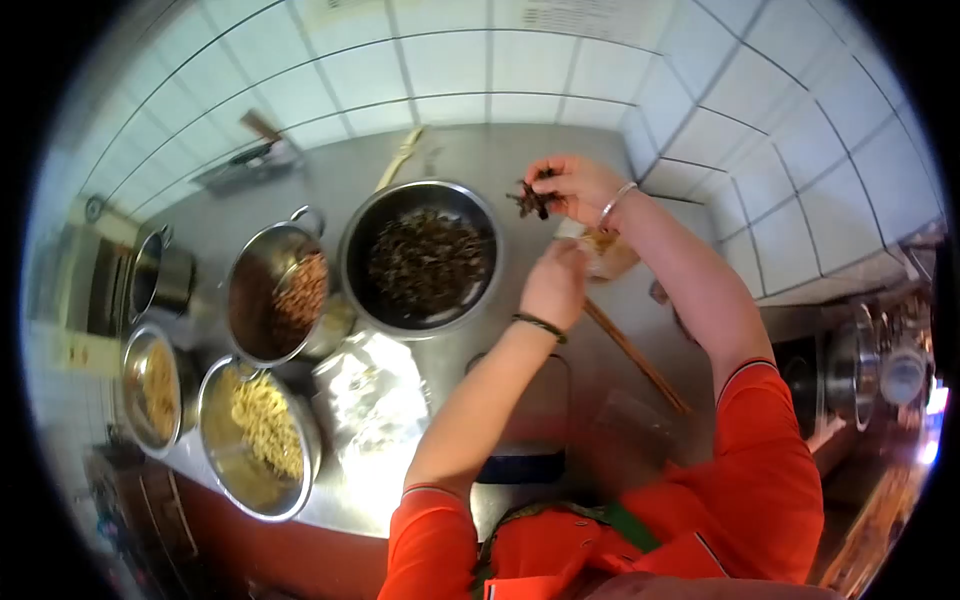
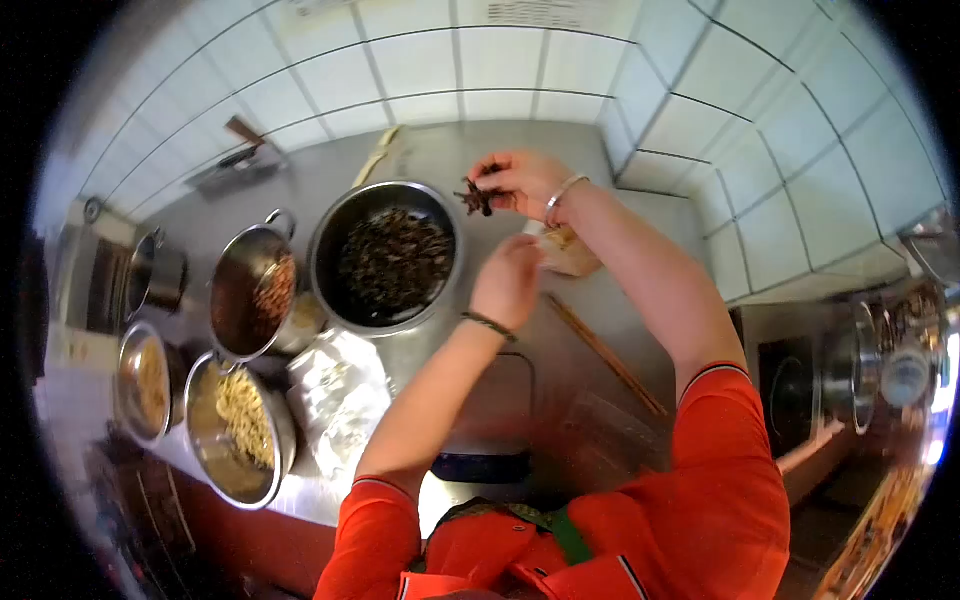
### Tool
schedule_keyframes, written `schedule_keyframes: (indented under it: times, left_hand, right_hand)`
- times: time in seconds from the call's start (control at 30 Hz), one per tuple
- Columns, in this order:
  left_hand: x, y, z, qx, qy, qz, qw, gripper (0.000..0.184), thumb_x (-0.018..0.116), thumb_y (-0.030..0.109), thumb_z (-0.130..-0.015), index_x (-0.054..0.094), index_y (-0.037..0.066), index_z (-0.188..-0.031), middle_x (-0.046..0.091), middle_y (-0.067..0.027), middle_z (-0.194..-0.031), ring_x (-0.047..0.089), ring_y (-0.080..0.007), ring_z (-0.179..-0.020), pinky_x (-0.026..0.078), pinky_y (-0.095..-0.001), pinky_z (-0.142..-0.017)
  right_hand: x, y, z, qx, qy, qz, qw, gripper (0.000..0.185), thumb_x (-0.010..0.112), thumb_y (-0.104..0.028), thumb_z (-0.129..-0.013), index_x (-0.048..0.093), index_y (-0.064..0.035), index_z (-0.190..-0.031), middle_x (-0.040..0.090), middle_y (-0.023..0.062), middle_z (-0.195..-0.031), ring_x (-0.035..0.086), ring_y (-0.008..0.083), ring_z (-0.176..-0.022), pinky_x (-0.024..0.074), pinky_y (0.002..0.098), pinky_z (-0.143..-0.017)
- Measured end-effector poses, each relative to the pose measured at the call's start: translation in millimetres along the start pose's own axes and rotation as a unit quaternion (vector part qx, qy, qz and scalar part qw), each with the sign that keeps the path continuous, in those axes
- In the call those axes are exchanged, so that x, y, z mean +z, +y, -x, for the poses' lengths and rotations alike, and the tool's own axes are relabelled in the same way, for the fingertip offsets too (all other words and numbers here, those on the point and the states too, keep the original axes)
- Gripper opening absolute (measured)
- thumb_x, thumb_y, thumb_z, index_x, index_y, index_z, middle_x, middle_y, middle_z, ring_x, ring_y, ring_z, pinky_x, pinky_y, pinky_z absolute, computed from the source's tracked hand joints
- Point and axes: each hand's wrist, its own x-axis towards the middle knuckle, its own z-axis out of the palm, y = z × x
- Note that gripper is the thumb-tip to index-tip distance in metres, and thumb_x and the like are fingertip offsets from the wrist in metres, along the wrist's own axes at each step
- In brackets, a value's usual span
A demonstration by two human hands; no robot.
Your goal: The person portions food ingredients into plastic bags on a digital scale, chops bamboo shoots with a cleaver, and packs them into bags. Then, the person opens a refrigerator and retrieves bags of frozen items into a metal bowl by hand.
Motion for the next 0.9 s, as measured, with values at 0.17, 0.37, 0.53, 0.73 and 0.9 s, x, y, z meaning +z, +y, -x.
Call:
schedule_keyframes:
  times: [0.17, 0.37, 0.53, 0.73, 0.9]
  left_hand:
    - [3, 6, -6, 0.016, 0.030, -0.004, 0.999, 0.006, 0.054, 0.000, -0.074, 0.058, 0.001, -0.078, 0.056, -0.0178, -0.102, 0.055, -0.0341, -0.089, 0.046, -0.0389, -0.074]
    - [11, 18, -12, 0.048, 0.042, -0.002, 0.998, 0.006, 0.056, 0.000, -0.073, 0.057, 0.001, -0.079, 0.056, -0.0171, -0.102, 0.055, -0.0344, -0.088, 0.046, -0.0387, -0.074]
    - [10, 15, -8, 0.053, 0.038, -0.022, 0.998, 0.008, 0.056, 0.000, -0.072, 0.057, 0.001, -0.080, 0.056, -0.0172, -0.104, 0.056, -0.0342, -0.088, 0.046, -0.0387, -0.074]
    - [7, 13, 0, 0.063, 0.009, -0.018, 0.998, 0.010, 0.053, -0.001, -0.072, 0.059, 0.002, -0.080, 0.055, -0.0184, -0.104, 0.055, -0.0336, -0.092, 0.047, -0.0372, -0.076]
    - [22, -4, 17, 0.041, -0.094, -0.058, 0.993, 0.015, 0.052, 0.002, -0.075, 0.058, 0.001, -0.089, 0.055, -0.0174, -0.103, 0.052, -0.0335, -0.097, 0.044, -0.0359, -0.080]
  right_hand:
    - [-74, 26, 33, 0.127, -0.024, 0.046, 0.990, 0.011, 0.060, -0.007, -0.079, 0.060, -0.0037, -0.090, 0.058, 0.0043, -0.088, 0.055, 0.0115, -0.079, 0.0472, 0.0223, -0.065]
    - [-94, 37, 51, 0.057, 0.001, 0.751, 0.658, 0.027, 0.054, -0.004, -0.074, 0.062, -0.0062, -0.100, 0.062, 0.0130, -0.096, 0.060, 0.0248, -0.080, 0.0484, 0.0335, -0.072]
    - [-89, 9, 60, 0.080, 0.086, 0.729, 0.675, 0.027, 0.054, -0.002, -0.072, 0.064, -0.0081, -0.096, 0.062, 0.0134, -0.097, 0.059, 0.0285, -0.088, 0.0469, 0.0349, -0.079]
    - [-36, -9, 19, -0.037, 0.043, 0.685, 0.726, 0.016, 0.057, -0.009, -0.074, 0.064, -0.0072, -0.088, 0.064, 0.0115, -0.085, 0.061, 0.0274, -0.080, 0.0476, 0.0353, -0.073]
    - [75, 45, -77, -0.109, -0.086, 0.682, 0.718, 0.018, 0.057, -0.007, -0.073, 0.064, -0.0081, -0.090, 0.062, 0.0156, -0.092, 0.059, 0.0306, -0.087, 0.0470, 0.0370, -0.076]
